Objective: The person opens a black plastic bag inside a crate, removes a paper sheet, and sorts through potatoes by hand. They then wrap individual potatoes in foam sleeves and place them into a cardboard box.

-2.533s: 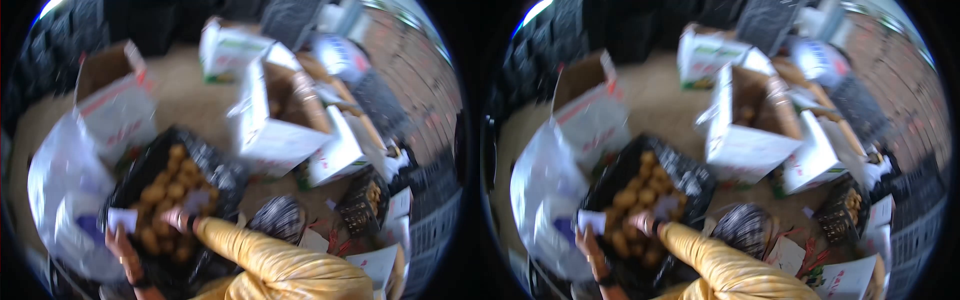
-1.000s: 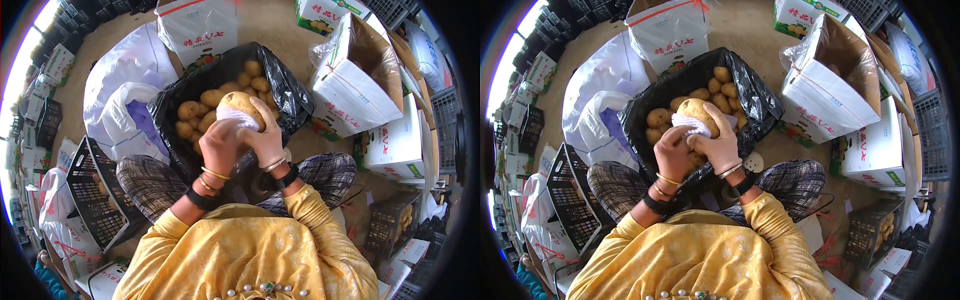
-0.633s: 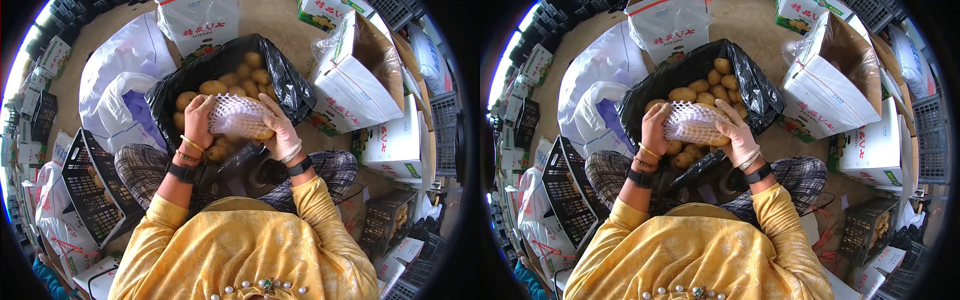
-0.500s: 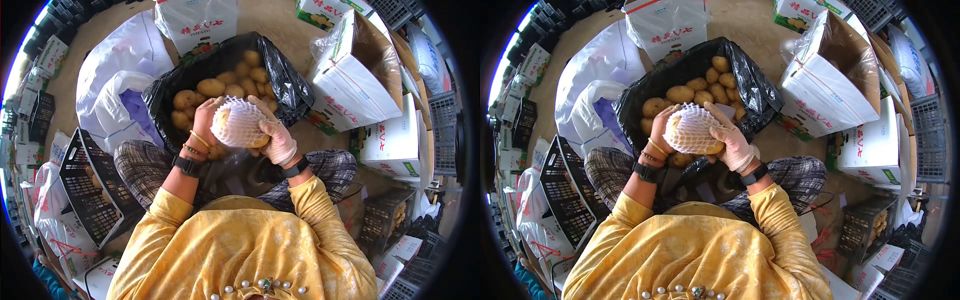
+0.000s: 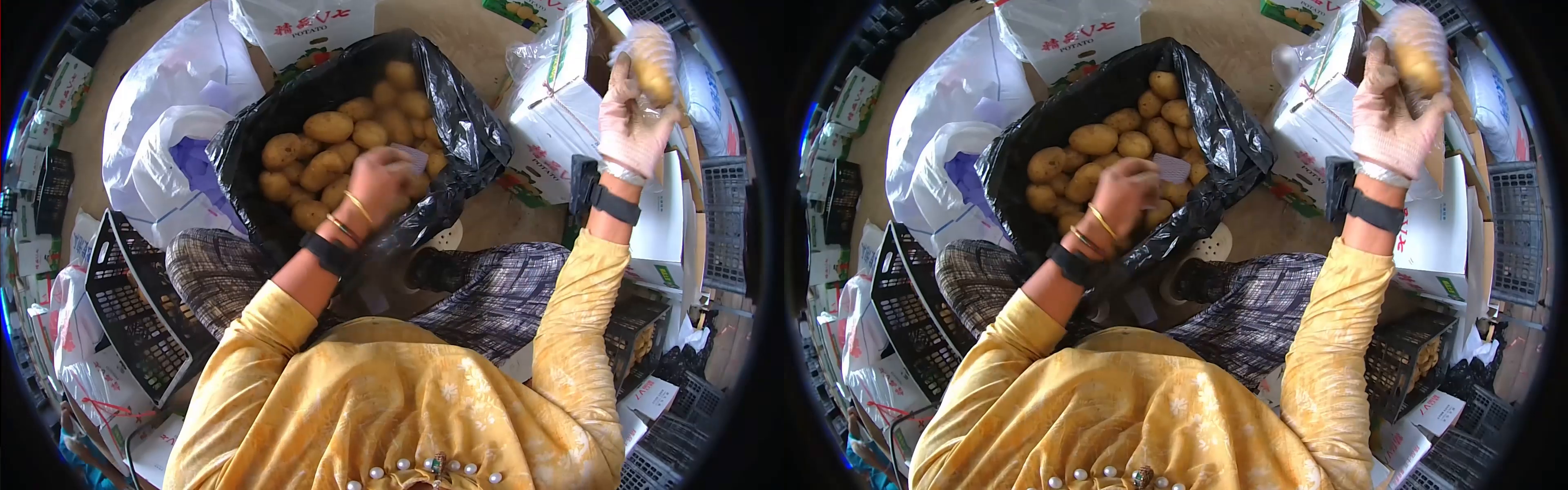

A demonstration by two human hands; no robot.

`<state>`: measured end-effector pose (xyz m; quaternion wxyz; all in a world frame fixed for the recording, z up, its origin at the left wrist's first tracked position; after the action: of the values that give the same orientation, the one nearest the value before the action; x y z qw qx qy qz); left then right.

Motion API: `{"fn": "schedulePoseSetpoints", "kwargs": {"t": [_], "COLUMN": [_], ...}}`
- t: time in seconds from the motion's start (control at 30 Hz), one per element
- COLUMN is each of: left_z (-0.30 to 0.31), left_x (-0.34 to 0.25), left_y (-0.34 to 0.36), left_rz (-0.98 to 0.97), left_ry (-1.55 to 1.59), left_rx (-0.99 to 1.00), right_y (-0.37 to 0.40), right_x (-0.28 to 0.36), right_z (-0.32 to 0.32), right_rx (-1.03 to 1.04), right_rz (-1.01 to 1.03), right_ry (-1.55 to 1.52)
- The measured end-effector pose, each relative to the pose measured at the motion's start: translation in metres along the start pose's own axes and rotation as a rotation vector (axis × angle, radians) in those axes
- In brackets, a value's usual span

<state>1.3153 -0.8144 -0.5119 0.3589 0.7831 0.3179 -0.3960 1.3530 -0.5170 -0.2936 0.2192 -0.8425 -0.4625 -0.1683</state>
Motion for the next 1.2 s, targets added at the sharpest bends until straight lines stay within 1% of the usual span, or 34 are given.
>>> {"fn": "schedulePoseSetpoints", "kwargs": {"t": [0.03,0.07,0.1,0.13,0.17,0.2,0.23,0.27,0.3,0.33,0.37,0.4,0.43,0.47,0.5,0.53,0.57,0.6,0.63,0.67,0.73,0.77,0.8,0.87,0.9,0.93,1.0,1.03,1.07,1.1,1.13,1.17,1.2], "left_z": [0.026,0.063,0.085,0.098,0.091,0.089,0.087,0.095,0.105,0.113,0.113,0.114,0.12,0.123,0.124,0.127,0.133,0.143,0.158,0.163,0.175,0.181,0.186,0.205,0.204,0.201,0.174,0.154,0.14,0.116,0.096,0.085,0.08], "left_x": [0.002,0.016,0.024,0.037,0.052,0.081,0.111,0.13,0.137,0.143,0.147,0.15,0.138,0.12,0.099,0.076,0.047,0.028,0.017,-0.002,-0.025,-0.034,-0.044,-0.059,-0.071,-0.075,-0.083,-0.084,-0.077,-0.078,-0.08,-0.093,-0.096], "left_y": [-0.014,-0.039,-0.052,-0.069,-0.089,-0.102,-0.113,-0.115,-0.114,-0.111,-0.116,-0.117,-0.111,-0.1,-0.088,-0.074,-0.059,-0.047,-0.039,-0.029,-0.013,-0.007,-0.001,0.004,0.011,0.014,0.014,0.014,0.011,0.016,0.024,0.037,0.041], "left_rz": [0.057,0.002,0.053,0.182,0.055,0.008,-0.1,-0.037,0.014,0.027,0.084,0.142,0.147,0.194,0.235,0.237,0.167,0.093,-0.008,-0.111,-0.235,-0.243,-0.253,-0.423,-0.403,-0.351,-0.538,-0.614,-0.464,-0.639,-0.815,-0.833,-0.596], "left_ry": [0.058,-0.099,-0.252,-0.435,-1.15,-1.505,-1.844,-1.448,-1.24,-1.017,-1.085,-1.151,-1.149,-1.002,-0.859,-0.868,-0.852,-0.835,-0.754,-0.664,-0.546,-0.464,-0.383,-0.474,-0.739,-0.789,-0.786,-0.801,-0.765,-0.827,-0.889,-0.89,-0.562], "left_rx": [-0.181,-0.305,-0.405,-0.324,-0.06,0.103,0.258,-0.114,-0.28,-0.448,-0.332,-0.217,-0.227,-0.151,-0.078,-0.092,-0.208,-0.322,-0.428,-0.528,-0.646,-0.688,-0.726,-0.87,-0.943,-0.992,-0.942,-0.874,-0.777,-0.698,-0.614,-0.61,-0.42], "right_y": [-0.008,-0.013,-0.002,0.002,0.006,0.005,0.01,0.013,0.014,0.013,0.013,0.011,0.01,0.015,0.024,0.031,0.037,0.044,0.044,0.041,0.032,0.027,0.02,0.014,0.014,0.028,0.058,0.067,0.077,0.085,0.091,0.094,0.097], "right_x": [-0.007,-0.017,-0.049,-0.088,-0.125,-0.159,-0.186,-0.213,-0.237,-0.261,-0.285,-0.302,-0.321,-0.347,-0.377,-0.399,-0.408,-0.411,-0.414,-0.415,-0.411,-0.404,-0.396,-0.38,-0.377,-0.361,-0.337,-0.325,-0.316,-0.309,-0.296,-0.284,-0.272], "right_z": [0.016,0.031,0.022,0.022,0.034,0.041,0.051,0.068,0.078,0.092,0.107,0.116,0.127,0.146,0.164,0.172,0.168,0.161,0.155,0.153,0.155,0.153,0.154,0.158,0.167,0.15,0.108,0.084,0.06,0.038,0.015,0.01,0.004], "right_rx": [0.01,0.019,-0.302,-0.161,-0.154,0.039,0.023,-0.04,-0.075,-0.019,0.0,0.149,0.246,0.257,0.418,0.586,0.592,0.569,0.538,0.539,0.644,0.644,0.555,0.39,0.252,0.141,0.003,0.049,0.096,0.086,0.149,0.211,0.267], "right_rz": [-0.104,-0.214,-0.055,-0.251,-0.398,-0.429,-0.403,-0.449,-0.5,-0.552,-0.577,-0.546,-0.394,-0.395,-0.449,-0.5,-0.497,-0.415,-0.326,-0.318,-0.398,-0.389,-0.483,-0.66,-0.773,-0.879,-0.938,-0.918,-0.897,-0.811,-0.667,-0.485,-0.296], "right_ry": [0.016,0.032,0.302,0.339,0.425,0.606,0.766,0.864,1.082,1.233,1.279,1.593,1.932,1.923,2.091,2.251,2.237,2.363,2.49,2.484,2.338,2.341,2.222,1.971,1.627,1.258,0.665,0.577,0.487,0.427,0.48,0.649,0.81]}}
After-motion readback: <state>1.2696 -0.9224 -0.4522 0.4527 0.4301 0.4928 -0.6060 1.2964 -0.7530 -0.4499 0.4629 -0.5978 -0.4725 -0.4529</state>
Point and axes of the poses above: each hand's wrist, its own y-axis away from the middle knuckle, its own z-axis out of the back of the hand, x = y × z, the point moved 6 cm from there along -y, towards the middle knuckle, and after that the axes turned 6 degrees about y, right-handed, at the moved point
